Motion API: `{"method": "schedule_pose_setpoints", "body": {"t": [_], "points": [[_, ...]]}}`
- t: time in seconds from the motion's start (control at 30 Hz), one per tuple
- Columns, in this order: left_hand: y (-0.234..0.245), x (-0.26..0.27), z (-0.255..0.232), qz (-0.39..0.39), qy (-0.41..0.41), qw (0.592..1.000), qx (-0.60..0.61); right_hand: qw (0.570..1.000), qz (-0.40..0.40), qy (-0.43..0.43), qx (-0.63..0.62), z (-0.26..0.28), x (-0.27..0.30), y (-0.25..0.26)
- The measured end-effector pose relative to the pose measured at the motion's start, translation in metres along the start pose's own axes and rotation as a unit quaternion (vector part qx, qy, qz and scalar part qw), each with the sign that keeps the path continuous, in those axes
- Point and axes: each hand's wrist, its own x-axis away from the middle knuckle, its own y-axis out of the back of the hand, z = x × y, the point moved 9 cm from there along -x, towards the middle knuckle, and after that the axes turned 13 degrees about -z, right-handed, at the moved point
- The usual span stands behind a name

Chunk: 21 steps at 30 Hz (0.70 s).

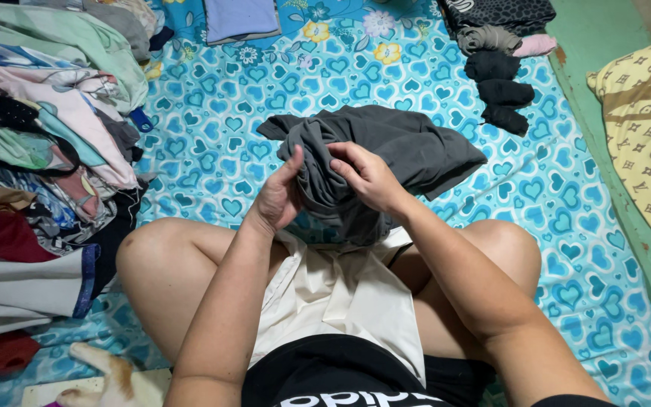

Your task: The person sits cross-legged on a bed and folds a light purple garment, smoothing it out and folding it into a compact rectangle. They then pick up a dark grey t-shirt, unfold it, smooth it flat, and fold it in half lengthwise before folding it again.

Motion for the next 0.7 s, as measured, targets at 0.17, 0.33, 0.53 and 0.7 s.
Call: {"method": "schedule_pose_setpoints", "body": {"t": [0.17,0.33,0.53,0.7], "points": [[0.012,-0.002,0.013,-0.023,-0.021,0.983,-0.180,0.977,0.057,-0.196,-0.057,-0.060,0.006,-0.005],[0.041,-0.013,-0.021,-0.176,-0.192,0.953,-0.154,0.966,-0.138,-0.112,-0.190,-0.050,-0.015,0.060],[0.119,-0.012,-0.034,-0.316,-0.235,0.917,-0.067,0.868,-0.343,-0.041,-0.356,-0.053,-0.020,0.154],[0.152,-0.029,-0.030,-0.328,-0.242,0.913,-0.010,0.892,-0.403,0.032,-0.201,-0.071,-0.016,0.203]]}}
